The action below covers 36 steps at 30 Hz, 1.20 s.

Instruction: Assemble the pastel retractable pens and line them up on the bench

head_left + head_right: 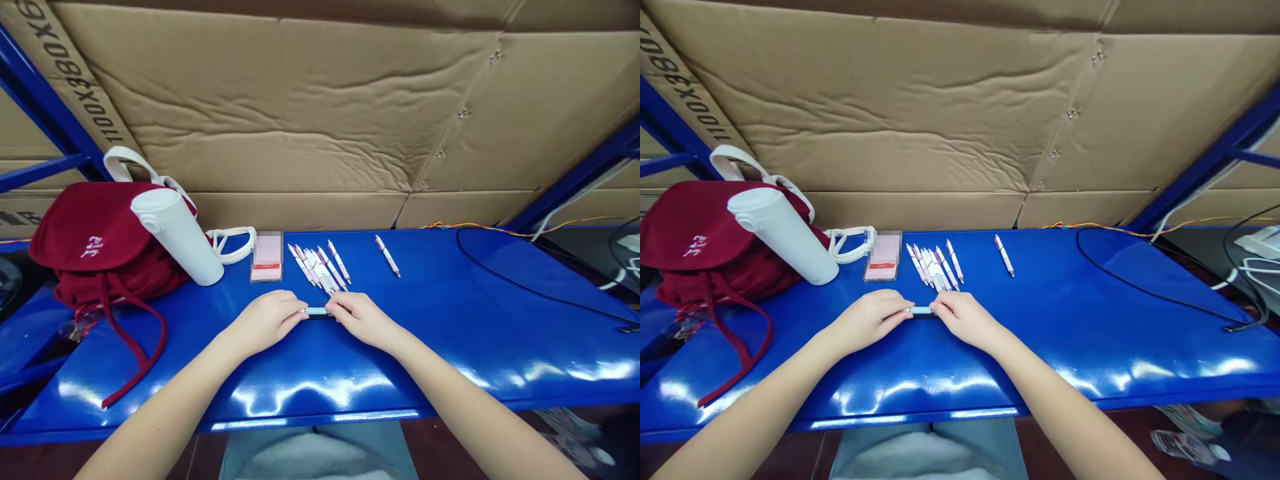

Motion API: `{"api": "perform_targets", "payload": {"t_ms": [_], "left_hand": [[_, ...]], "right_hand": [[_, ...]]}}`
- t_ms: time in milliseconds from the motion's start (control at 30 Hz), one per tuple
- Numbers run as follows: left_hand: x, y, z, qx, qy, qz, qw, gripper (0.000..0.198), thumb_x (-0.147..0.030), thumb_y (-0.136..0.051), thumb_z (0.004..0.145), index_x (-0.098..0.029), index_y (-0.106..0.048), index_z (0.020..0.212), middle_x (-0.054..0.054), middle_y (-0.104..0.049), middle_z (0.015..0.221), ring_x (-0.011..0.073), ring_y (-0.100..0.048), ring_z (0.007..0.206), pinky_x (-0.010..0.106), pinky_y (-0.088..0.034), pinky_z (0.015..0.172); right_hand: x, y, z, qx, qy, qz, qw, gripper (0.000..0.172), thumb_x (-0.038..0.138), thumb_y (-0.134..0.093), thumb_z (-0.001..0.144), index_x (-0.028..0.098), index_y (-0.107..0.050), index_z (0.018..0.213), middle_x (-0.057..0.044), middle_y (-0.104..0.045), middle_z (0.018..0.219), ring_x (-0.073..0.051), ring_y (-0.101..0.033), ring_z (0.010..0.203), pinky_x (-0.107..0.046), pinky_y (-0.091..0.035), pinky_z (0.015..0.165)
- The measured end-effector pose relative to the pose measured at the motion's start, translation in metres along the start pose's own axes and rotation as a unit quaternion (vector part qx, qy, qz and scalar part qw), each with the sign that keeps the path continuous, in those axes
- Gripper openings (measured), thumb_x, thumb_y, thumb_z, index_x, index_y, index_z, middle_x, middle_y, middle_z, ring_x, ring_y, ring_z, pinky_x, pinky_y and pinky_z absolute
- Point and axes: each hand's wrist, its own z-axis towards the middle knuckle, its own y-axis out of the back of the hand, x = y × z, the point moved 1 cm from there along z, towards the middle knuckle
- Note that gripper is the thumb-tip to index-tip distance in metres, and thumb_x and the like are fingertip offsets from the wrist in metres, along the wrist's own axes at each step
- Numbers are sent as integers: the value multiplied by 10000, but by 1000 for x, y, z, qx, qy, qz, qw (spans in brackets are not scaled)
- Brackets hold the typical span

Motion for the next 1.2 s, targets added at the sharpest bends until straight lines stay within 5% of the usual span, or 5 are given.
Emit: {"api": "perform_targets", "payload": {"t_ms": [200,367,767,933,1200], "left_hand": [[0,0,0,-4,-1,11,1000,285,-326,-421,933,-180,-656,1002,60,-656,902,163,-605,834,282,-494,773],[1,1,-1,1,-2,12,1000,258,-319,-457,918,-186,-653,1019,55,-660,914,168,-605,848,282,-488,792],[0,1,-2,12,2,10,1000,250,-319,-463,914,-197,-652,1023,47,-651,911,161,-596,838,272,-474,785],[-1,2,-1,14,10,6,1000,251,-311,-454,920,-197,-647,1030,44,-646,907,157,-591,832,267,-468,775],[-1,3,-1,19,16,-9,1000,250,-323,-445,921,-206,-638,1028,37,-645,902,155,-591,817,264,-460,753]], "right_hand": [[0,-1,-3,-32,-11,31,999,186,335,-516,851,196,-522,974,-28,-593,872,-119,-508,628,-256,-428,600],[3,-1,-2,-3,2,-16,1000,224,296,-416,902,196,-566,769,-20,-607,766,-152,-554,721,-273,-410,675],[5,-4,-3,-34,-3,-28,999,250,315,-441,889,194,-622,767,-18,-627,732,-151,-565,708,-262,-394,665],[1,-6,-3,-37,-11,11,999,92,275,-534,828,196,-581,827,15,-571,692,-111,-482,568,-231,-366,549],[-1,-10,-4,-93,58,10,994,40,152,-532,802,192,-529,806,-10,-532,785,-106,-459,587,-245,-389,560]]}}
